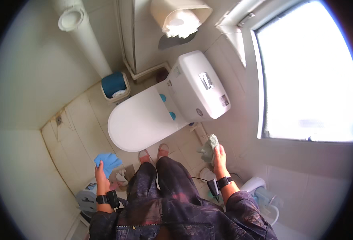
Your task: The person cleans the toilet lid and the bathroom window using cloths, then wipes the rim of the toilet bowl.
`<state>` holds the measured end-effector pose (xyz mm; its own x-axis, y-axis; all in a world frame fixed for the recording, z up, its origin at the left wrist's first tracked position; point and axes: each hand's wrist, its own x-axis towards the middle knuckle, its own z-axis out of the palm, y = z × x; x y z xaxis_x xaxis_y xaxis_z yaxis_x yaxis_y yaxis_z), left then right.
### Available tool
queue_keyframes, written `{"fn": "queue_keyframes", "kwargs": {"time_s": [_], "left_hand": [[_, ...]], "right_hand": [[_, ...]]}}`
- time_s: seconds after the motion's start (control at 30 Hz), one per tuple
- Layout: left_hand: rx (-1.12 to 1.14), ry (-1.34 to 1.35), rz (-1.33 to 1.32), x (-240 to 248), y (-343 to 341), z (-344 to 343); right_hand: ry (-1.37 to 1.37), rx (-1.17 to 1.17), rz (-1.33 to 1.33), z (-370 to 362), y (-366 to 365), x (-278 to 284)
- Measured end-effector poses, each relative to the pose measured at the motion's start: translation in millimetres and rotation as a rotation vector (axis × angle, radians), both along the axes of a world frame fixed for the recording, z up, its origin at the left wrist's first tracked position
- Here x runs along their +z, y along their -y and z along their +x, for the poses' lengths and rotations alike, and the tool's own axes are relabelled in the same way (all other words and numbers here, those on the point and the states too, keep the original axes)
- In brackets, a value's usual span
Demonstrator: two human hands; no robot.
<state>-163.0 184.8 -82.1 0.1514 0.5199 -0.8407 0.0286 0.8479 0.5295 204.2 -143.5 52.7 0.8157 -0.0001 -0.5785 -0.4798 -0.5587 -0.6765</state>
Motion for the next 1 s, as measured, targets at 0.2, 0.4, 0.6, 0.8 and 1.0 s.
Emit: {"fn": "queue_keyframes", "kwargs": {"time_s": [0.2, 0.4, 0.6, 0.8, 1.0], "left_hand": [[-0.049, 0.097, 0.029, -25.5, -81.7, 25.1], [-0.096, 0.154, 0.075, -15.9, -140.9, 58.0], [-0.122, 0.33, 0.11, -19.6, -161.3, 54.6], [-0.147, 0.337, 0.133, -41.4, -172.5, 44.0], [-0.122, 0.441, 0.076, -67.2, -183.7, 31.0]], "right_hand": [[0.386, 0.026, 0.121, 28.4, 5.4, -17.5], [0.651, 0.098, -0.172, 33.4, -50.7, 46.6], [0.654, 0.257, -0.519, 26.6, -85.4, 116.0], [0.5, 0.235, -0.501, 44.5, -85.6, 131.1], [0.611, 0.304, -0.406, 53.9, -76.1, 120.5]]}}
